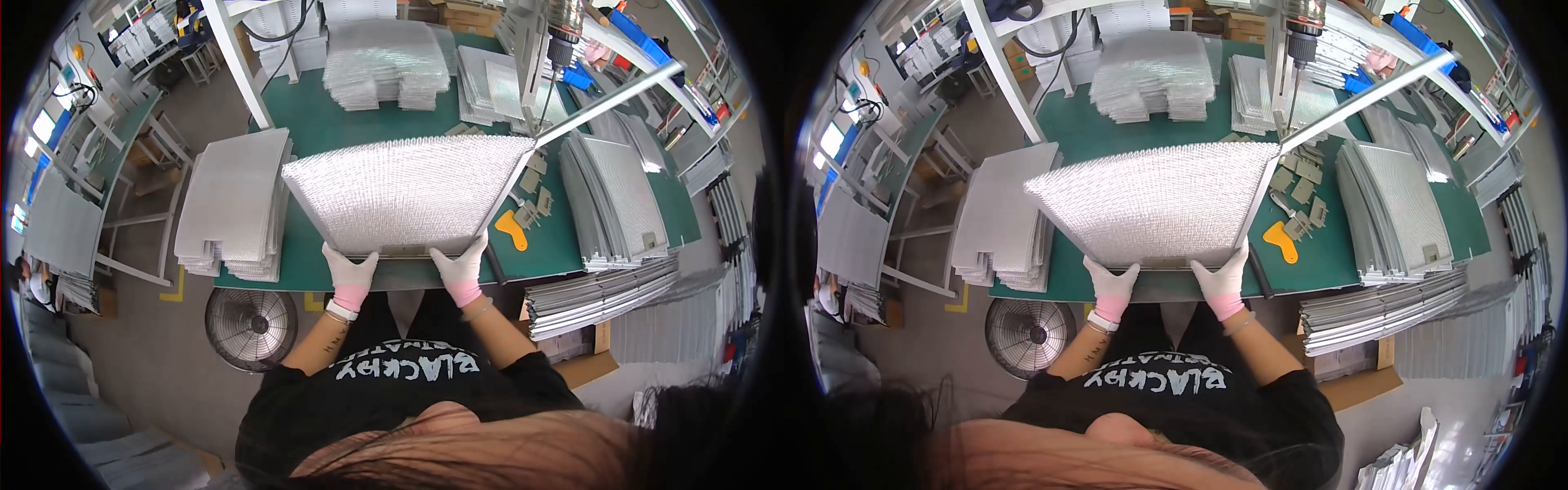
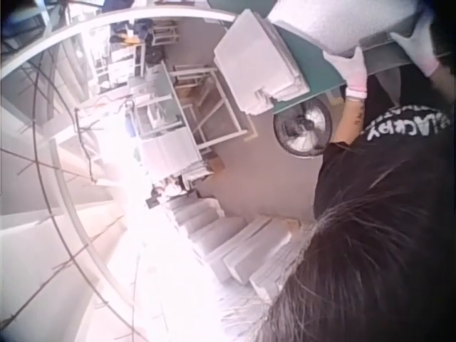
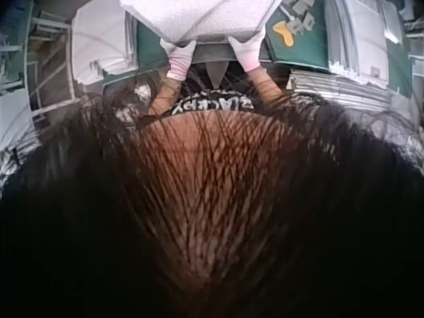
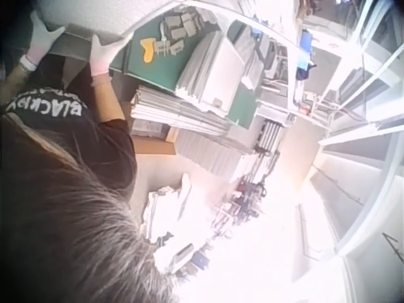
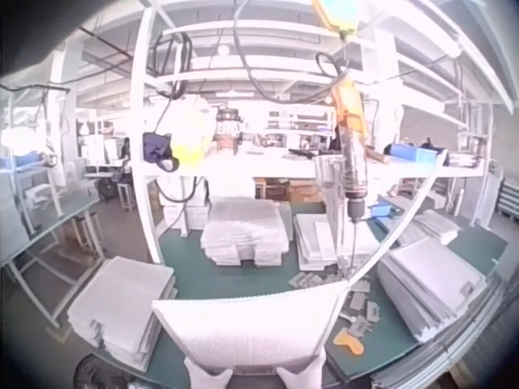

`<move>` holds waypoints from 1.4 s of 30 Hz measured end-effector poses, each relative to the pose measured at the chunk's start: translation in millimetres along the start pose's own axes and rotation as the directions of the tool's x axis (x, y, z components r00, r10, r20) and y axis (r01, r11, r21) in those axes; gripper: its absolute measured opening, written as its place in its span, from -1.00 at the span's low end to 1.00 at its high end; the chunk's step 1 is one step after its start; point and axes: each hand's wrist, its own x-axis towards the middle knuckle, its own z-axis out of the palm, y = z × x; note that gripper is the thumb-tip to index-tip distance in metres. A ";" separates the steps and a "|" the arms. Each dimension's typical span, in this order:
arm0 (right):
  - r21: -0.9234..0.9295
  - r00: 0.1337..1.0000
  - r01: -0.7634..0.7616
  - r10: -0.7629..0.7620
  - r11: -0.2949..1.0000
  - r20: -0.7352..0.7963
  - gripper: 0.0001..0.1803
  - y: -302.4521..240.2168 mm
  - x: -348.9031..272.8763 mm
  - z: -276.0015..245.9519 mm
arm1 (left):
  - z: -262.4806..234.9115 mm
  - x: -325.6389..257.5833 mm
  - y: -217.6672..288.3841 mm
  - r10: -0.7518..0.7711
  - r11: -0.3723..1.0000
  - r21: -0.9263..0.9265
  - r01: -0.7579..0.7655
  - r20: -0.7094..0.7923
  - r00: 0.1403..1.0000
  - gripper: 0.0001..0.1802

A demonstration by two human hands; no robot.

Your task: Assembling mesh air filters by attaching metal frames and securing them with an electric screwdriver.

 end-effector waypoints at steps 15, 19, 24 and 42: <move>0.462 0.968 0.096 -0.190 0.881 0.162 -0.64 -121.7 121.4 -105.2 | -109.2 86.9 130.3 0.366 0.793 -0.579 -0.187 0.209 0.907 -0.58; 0.372 0.961 0.198 -0.254 0.907 0.107 -0.82 -136.2 117.3 -91.9 | -96.3 76.2 139.8 0.330 0.812 -0.528 -0.250 0.063 0.942 -0.74; 0.451 0.924 0.341 -0.383 0.825 0.001 -0.86 -132.3 82.2 -96.4 | -94.7 80.1 133.8 0.796 0.432 -0.863 -0.260 0.230 0.560 -0.79; 0.631 0.482 0.447 -0.765 0.634 0.426 -0.78 -131.6 7.7 -152.7 | -51.2 76.8 51.8 0.084 0.891 -0.147 -0.430 0.983 -0.163 -0.20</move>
